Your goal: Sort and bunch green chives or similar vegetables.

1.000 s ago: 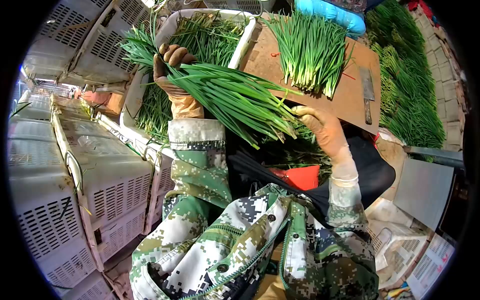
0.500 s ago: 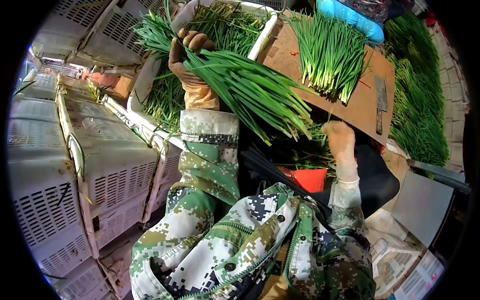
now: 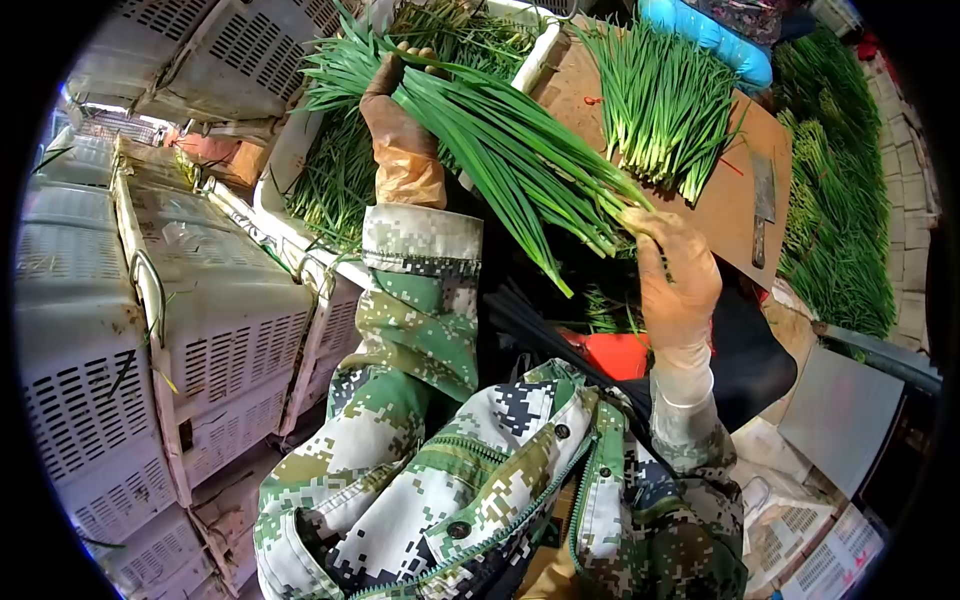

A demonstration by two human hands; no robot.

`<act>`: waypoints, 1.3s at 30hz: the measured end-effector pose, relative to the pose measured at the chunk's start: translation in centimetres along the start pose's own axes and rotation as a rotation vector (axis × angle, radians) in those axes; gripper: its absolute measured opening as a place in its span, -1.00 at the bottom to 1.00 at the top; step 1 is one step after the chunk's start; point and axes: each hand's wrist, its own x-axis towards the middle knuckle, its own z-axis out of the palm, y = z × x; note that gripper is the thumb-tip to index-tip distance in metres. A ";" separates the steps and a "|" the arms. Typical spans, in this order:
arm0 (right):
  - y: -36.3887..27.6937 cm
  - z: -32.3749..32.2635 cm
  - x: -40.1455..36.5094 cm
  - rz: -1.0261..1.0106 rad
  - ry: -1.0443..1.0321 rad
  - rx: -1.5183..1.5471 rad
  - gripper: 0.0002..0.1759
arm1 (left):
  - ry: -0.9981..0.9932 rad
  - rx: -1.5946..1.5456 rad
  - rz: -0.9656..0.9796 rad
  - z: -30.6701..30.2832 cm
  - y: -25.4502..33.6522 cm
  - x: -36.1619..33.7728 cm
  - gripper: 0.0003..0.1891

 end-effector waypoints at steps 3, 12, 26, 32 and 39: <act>0.9 1.8 1.7 -0.202 -0.033 -0.184 -0.72 | -0.023 -0.078 -0.066 -0.3 -0.1 0.0 -0.79; 3.3 6.0 3.3 -0.133 -0.166 -0.299 -0.62 | -0.125 -0.149 -0.147 0.4 -0.8 -0.1 -0.82; 5.2 2.0 4.2 0.495 -0.504 0.394 -0.68 | -0.103 0.193 -0.048 1.5 -1.6 -1.7 -0.76; 4.6 2.3 3.6 0.498 -0.303 0.444 -0.71 | -0.115 0.263 -0.077 1.5 -1.9 -1.2 -0.75; 5.8 2.3 2.9 0.505 -0.252 0.517 -0.65 | -0.068 0.311 -0.125 1.3 -2.2 -0.9 -0.79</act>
